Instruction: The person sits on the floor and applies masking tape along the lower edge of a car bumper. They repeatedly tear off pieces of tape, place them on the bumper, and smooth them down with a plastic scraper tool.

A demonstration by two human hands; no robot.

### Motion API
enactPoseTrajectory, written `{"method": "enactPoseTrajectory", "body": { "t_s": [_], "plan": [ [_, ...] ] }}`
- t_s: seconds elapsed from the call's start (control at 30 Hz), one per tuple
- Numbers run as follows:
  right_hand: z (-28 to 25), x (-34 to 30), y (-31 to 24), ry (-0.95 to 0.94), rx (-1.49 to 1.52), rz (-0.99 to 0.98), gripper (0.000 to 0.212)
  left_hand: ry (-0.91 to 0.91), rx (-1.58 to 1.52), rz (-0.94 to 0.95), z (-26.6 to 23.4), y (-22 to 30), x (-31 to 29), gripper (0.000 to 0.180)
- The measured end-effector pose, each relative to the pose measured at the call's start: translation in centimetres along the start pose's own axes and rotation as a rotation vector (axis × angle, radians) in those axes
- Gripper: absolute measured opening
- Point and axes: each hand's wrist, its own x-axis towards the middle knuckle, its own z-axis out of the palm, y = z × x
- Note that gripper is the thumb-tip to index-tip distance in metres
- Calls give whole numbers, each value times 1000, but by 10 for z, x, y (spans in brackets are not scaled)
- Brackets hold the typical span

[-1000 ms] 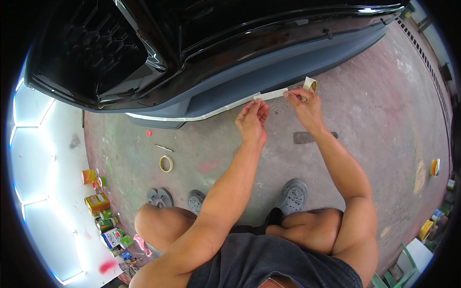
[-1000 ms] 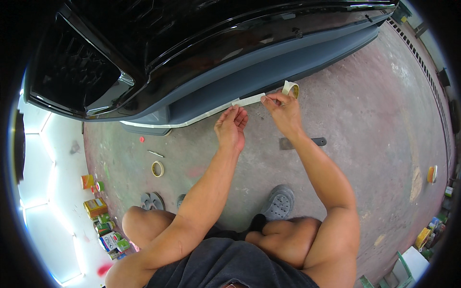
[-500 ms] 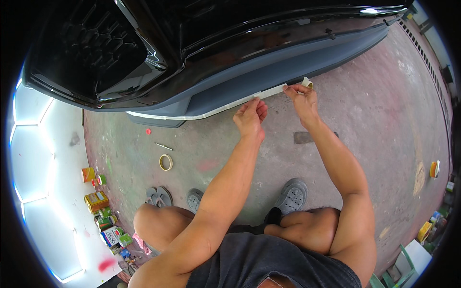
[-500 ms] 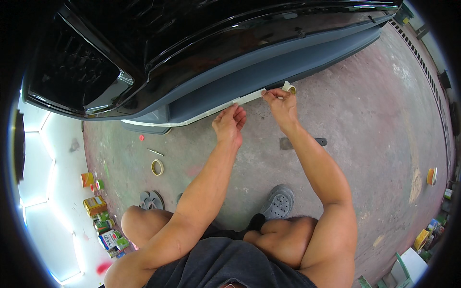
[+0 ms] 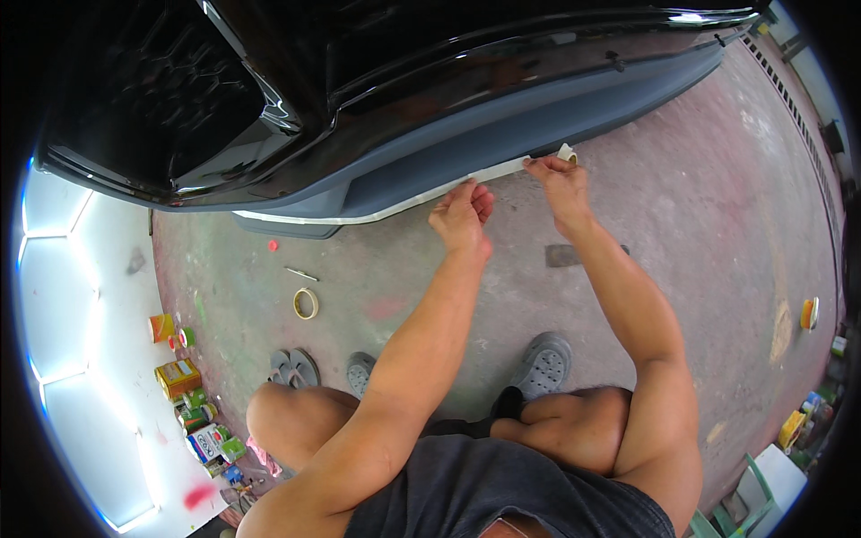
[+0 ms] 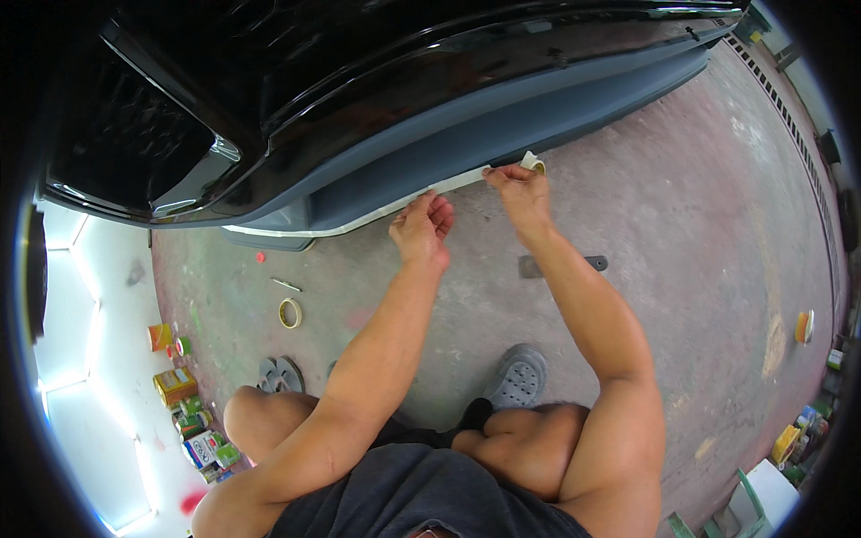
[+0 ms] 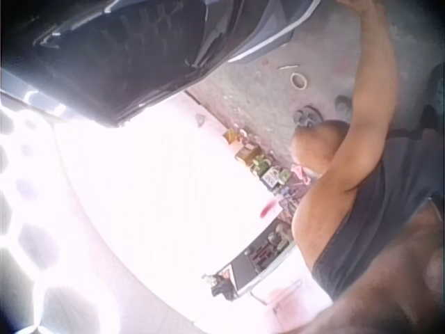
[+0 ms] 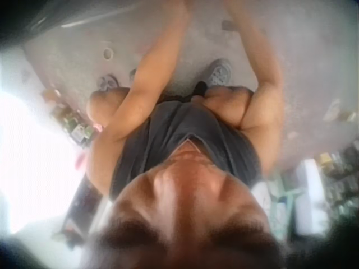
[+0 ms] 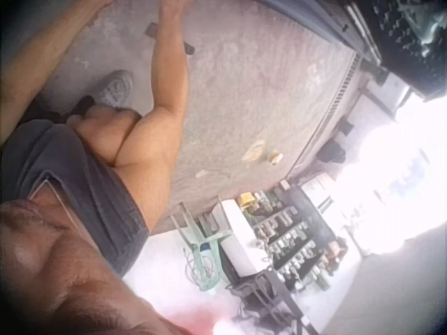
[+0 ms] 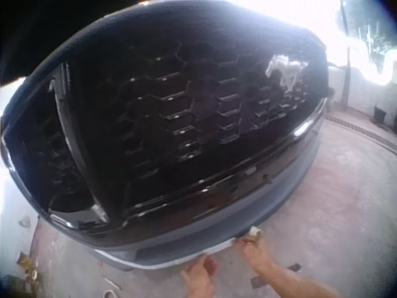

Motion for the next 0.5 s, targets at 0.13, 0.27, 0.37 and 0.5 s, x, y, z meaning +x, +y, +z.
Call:
{"method": "enactPoseTrajectory", "body": {
  "t_s": [0.13,0.27,0.37,0.5],
  "plan": [
    [1,5,2,-14,10,41,20,10,-3,-2,0,1,1,9],
    [1,9,5,-19,29,23,20,16,13,-2,2,2,0,9],
    [3,9,4,-17,27,30,19,30,16,3,3,2,0,9],
    [3,9,4,-16,39,20,20,52,26,6,6,1,-3,9]
  ]
}}
